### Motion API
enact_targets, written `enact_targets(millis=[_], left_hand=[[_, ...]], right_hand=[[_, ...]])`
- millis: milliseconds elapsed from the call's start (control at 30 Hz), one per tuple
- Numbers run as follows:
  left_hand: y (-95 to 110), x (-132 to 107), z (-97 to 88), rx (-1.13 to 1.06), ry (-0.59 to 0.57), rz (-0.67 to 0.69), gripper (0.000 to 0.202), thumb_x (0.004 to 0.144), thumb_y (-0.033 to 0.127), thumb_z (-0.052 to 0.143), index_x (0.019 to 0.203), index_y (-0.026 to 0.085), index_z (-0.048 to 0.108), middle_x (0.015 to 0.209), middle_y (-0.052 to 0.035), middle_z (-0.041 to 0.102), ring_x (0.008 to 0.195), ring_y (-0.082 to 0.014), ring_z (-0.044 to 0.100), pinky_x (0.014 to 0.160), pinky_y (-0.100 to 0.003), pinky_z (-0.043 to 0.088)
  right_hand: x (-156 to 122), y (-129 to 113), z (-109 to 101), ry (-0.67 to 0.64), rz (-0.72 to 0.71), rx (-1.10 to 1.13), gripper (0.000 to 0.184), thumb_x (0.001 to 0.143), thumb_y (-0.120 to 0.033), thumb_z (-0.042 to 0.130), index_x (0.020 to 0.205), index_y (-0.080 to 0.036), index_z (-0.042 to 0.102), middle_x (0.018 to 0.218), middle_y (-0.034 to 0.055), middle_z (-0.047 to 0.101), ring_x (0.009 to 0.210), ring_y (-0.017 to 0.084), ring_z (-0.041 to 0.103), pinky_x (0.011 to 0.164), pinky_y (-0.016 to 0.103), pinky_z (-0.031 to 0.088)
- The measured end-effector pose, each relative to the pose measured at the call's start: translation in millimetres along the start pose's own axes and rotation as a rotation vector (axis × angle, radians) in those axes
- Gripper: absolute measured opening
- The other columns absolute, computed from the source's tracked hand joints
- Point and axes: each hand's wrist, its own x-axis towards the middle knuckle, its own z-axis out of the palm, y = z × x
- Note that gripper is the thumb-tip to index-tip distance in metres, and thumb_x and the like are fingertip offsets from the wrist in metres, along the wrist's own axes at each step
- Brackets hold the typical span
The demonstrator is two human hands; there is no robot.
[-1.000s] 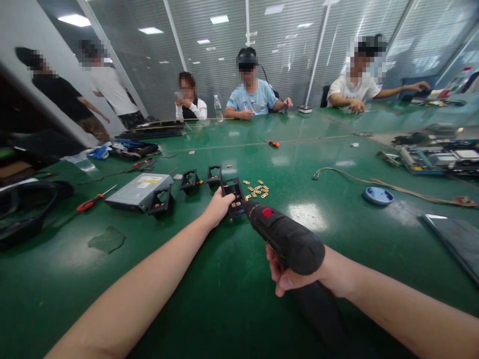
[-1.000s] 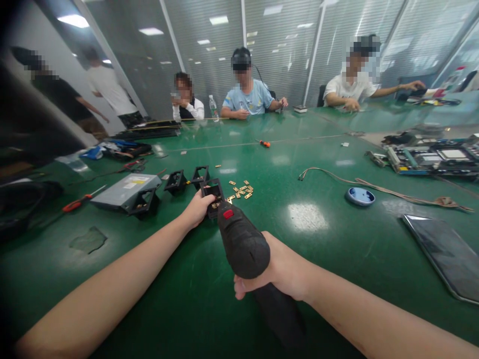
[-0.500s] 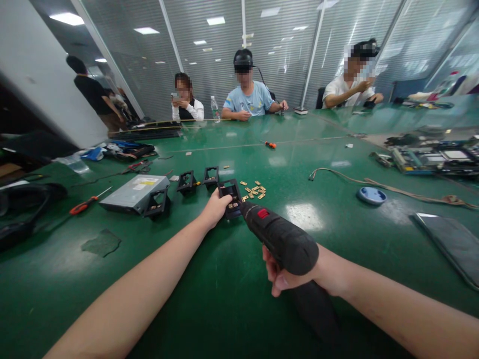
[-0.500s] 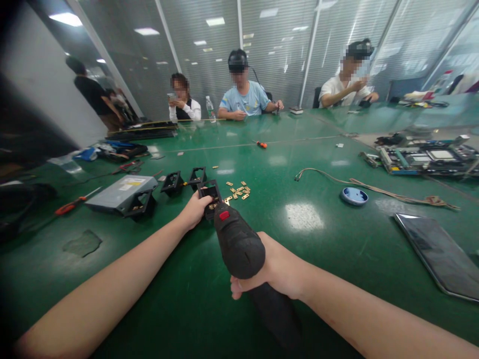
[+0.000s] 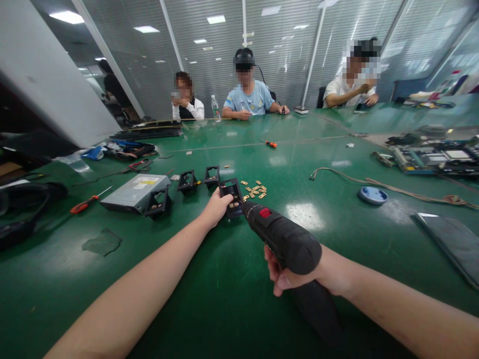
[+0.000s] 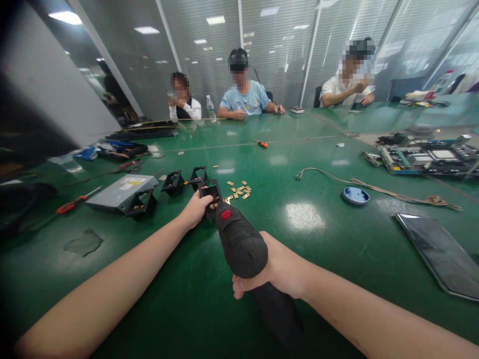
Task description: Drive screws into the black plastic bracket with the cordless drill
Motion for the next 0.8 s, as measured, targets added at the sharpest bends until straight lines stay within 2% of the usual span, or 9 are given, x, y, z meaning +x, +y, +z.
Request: enact_targets(millis=[200, 467, 800], left_hand=[[1, 0, 0.4, 0.006, 0.008, 0.002, 0.039, 0.066, 0.026, 0.07, 0.105, 0.019, 0.067, 0.095, -0.0042, 0.075, 0.088, -0.0234, 0.071, 0.089, -0.042, 0.06], [4, -1, 1.8, 0.027, 0.044, -0.001, 0.036, 0.065, 0.025, 0.069, 0.1, 0.02, 0.067, 0.091, -0.0034, 0.074, 0.088, -0.0239, 0.071, 0.09, -0.042, 0.061], [-3, 3, -0.8, -0.009, 0.008, -0.004, 0.036, 0.066, 0.026, 0.072, 0.101, 0.021, 0.065, 0.095, -0.0032, 0.076, 0.088, -0.0234, 0.073, 0.086, -0.039, 0.061]], right_hand=[[2, 0, -2, -0.006, 0.01, -0.018, 0.032, 0.066, -0.021, 0.101, 0.085, -0.013, 0.077, 0.079, 0.0056, 0.082, 0.075, 0.02, 0.08, 0.078, 0.031, 0.063], [-2, -17, 12, 0.076, 0.052, -0.027, 0.028, 0.065, -0.018, 0.099, 0.082, -0.014, 0.077, 0.077, 0.0037, 0.08, 0.073, 0.018, 0.077, 0.075, 0.03, 0.062], [-4, -23, 18, 0.087, 0.04, -0.007, 0.027, 0.064, -0.017, 0.097, 0.079, -0.013, 0.075, 0.075, 0.0031, 0.079, 0.07, 0.018, 0.077, 0.072, 0.027, 0.061]])
